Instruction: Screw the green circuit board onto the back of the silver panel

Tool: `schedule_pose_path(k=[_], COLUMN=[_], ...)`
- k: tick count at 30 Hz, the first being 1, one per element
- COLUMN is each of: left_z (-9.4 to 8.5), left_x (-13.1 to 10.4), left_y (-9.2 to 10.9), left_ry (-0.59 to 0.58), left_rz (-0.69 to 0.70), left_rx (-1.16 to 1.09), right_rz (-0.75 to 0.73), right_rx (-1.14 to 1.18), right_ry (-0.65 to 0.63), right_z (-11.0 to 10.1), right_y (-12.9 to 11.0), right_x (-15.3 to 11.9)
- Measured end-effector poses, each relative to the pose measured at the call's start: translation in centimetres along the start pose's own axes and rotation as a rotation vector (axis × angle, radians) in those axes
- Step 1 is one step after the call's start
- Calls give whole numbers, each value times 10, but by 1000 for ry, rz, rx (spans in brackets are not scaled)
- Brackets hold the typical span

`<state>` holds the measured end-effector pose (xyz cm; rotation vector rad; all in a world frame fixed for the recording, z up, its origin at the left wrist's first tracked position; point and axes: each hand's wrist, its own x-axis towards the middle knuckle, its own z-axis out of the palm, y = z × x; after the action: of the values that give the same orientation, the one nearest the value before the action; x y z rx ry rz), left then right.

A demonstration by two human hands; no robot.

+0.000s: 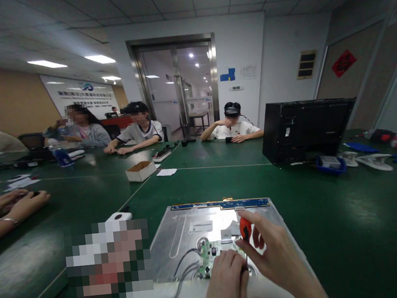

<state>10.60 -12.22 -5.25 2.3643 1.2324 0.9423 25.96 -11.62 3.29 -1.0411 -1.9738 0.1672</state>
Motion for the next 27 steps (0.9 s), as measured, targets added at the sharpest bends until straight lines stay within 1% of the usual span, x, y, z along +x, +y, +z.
schedule_pose_path(k=[4,7,10,16,20,23,27], left_z=[-4,-4,-1,0,-2,-5,-10], left_x=[0,0,0,0,1,1,2], left_y=[3,2,1,0,2,5,8], left_ry=[-27,-15,3,-5,3,-2,-19], left_rz=[1,2,2,-8,-2,5,-10], left_rx=[-11,-18,-27,-26,-16,-12,-29], right_rz=[26,25,20,-38,-27,5,10], right_rx=[64,89,63,-23,-15,14,39], right_ry=[-25,-15,16,67,58,40,33], right_z=[-2,-2,-2,0,-2,-3,-3], right_y=[-3,-4,-4,-1,-3,-4,-4], right_x=[1,1,1,3,3,2,1])
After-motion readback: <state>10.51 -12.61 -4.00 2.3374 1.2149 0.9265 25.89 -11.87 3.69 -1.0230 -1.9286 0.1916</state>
